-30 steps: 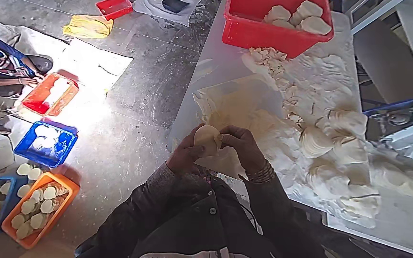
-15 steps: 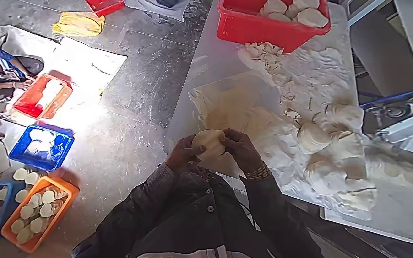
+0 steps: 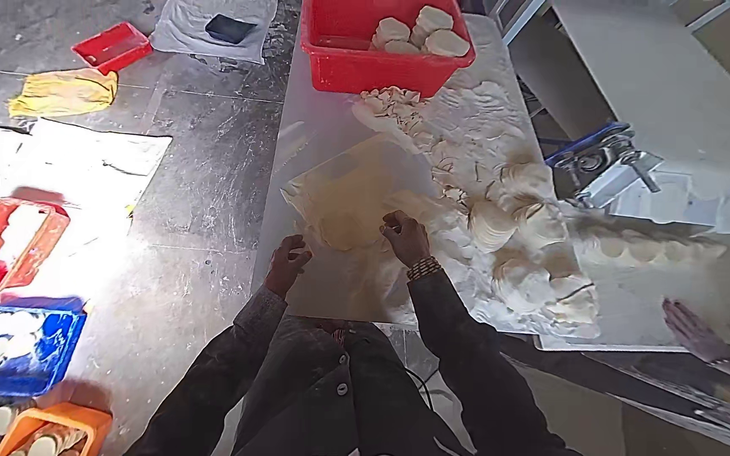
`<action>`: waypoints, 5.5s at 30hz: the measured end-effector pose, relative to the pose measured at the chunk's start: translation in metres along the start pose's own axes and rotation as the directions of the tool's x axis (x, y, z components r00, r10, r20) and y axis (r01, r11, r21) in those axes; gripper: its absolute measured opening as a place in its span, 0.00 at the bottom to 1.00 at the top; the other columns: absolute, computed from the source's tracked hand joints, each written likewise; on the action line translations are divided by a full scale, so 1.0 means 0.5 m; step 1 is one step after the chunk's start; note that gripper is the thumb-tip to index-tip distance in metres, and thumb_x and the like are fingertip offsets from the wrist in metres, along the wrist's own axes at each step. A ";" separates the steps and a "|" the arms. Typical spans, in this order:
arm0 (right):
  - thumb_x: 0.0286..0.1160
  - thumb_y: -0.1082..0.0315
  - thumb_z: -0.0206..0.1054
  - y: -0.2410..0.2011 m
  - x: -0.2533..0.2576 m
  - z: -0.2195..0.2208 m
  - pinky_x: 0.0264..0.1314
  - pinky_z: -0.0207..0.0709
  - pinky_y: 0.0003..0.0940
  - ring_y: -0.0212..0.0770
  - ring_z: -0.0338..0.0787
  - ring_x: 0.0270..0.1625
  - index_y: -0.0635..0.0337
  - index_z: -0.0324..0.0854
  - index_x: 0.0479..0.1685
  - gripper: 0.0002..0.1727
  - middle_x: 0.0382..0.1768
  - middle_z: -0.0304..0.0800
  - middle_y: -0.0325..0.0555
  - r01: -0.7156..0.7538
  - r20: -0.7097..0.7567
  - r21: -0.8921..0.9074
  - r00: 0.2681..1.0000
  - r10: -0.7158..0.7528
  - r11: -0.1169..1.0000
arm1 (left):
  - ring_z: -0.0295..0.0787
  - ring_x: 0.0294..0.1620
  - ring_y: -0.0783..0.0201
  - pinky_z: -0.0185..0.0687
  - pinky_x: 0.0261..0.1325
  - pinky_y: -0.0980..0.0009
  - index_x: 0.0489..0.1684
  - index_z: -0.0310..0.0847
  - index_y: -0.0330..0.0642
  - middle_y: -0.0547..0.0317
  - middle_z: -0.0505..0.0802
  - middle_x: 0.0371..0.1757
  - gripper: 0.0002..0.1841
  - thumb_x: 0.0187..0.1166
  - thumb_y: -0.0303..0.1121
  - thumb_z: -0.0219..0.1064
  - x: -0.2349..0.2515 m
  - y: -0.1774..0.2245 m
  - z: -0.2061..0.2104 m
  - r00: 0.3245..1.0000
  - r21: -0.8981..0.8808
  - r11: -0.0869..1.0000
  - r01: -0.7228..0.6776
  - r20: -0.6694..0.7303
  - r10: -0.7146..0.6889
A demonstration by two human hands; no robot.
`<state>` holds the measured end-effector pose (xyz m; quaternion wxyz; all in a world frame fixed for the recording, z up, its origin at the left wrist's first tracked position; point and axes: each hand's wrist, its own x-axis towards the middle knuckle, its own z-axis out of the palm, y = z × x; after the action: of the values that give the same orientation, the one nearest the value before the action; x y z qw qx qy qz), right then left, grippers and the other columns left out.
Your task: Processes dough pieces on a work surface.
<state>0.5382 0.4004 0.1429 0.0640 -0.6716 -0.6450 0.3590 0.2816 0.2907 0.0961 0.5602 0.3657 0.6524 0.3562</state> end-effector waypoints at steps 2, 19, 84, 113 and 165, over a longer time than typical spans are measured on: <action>0.86 0.64 0.63 0.049 0.009 -0.032 0.73 0.73 0.55 0.57 0.87 0.65 0.63 0.82 0.67 0.18 0.60 0.89 0.60 -0.058 -0.121 -0.083 0.992 0.048 0.995 | 0.89 0.53 0.57 0.86 0.47 0.62 0.75 0.71 0.32 0.43 0.85 0.68 0.22 0.84 0.29 0.61 -0.022 -0.042 -0.007 0.999 -0.034 0.999 -0.019 -0.041 0.018; 0.80 0.63 0.69 0.168 0.291 -0.261 0.72 0.73 0.65 0.64 0.79 0.76 0.62 0.82 0.68 0.21 0.71 0.82 0.63 -0.018 -0.018 -0.419 1.000 0.012 0.908 | 0.93 0.40 0.65 0.89 0.37 0.71 0.63 0.80 0.32 0.54 0.94 0.53 0.17 0.82 0.30 0.54 -0.098 -0.010 0.188 0.914 -0.158 0.976 -0.152 -0.398 0.078; 0.83 0.67 0.67 0.103 0.262 -0.369 0.78 0.69 0.58 0.63 0.79 0.75 0.73 0.76 0.72 0.23 0.71 0.80 0.71 -0.223 -0.059 0.055 0.972 0.226 0.973 | 0.91 0.46 0.69 0.89 0.44 0.71 0.62 0.78 0.32 0.57 0.91 0.54 0.16 0.81 0.30 0.56 -0.175 -0.068 0.125 0.712 -0.221 0.963 -0.153 -0.701 -0.048; 0.69 0.75 0.71 -0.019 -0.004 -0.102 0.21 0.80 0.26 0.32 0.84 0.18 0.65 0.82 0.37 0.04 0.21 0.87 0.41 0.205 0.185 0.709 0.869 -0.458 0.675 | 0.89 0.38 0.73 0.86 0.49 0.70 0.48 0.83 0.34 0.63 0.92 0.36 0.07 0.80 0.27 0.64 -0.045 0.158 0.222 0.914 -0.402 0.824 -0.399 -0.248 0.322; 0.79 0.61 0.65 0.169 -0.028 -0.029 0.62 0.82 0.52 0.53 0.92 0.57 0.63 0.91 0.49 0.15 0.50 0.95 0.54 0.564 0.117 0.099 0.811 -0.573 0.819 | 0.90 0.53 0.59 0.87 0.54 0.62 0.70 0.72 0.31 0.46 0.90 0.56 0.17 0.94 0.29 0.45 0.047 0.090 0.404 0.963 -0.755 0.655 0.022 -0.161 -0.217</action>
<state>0.6168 0.3797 0.1128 0.1424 -0.4186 -0.8082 0.3891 0.4829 0.3439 0.1002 0.6010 0.0145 0.5331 0.5953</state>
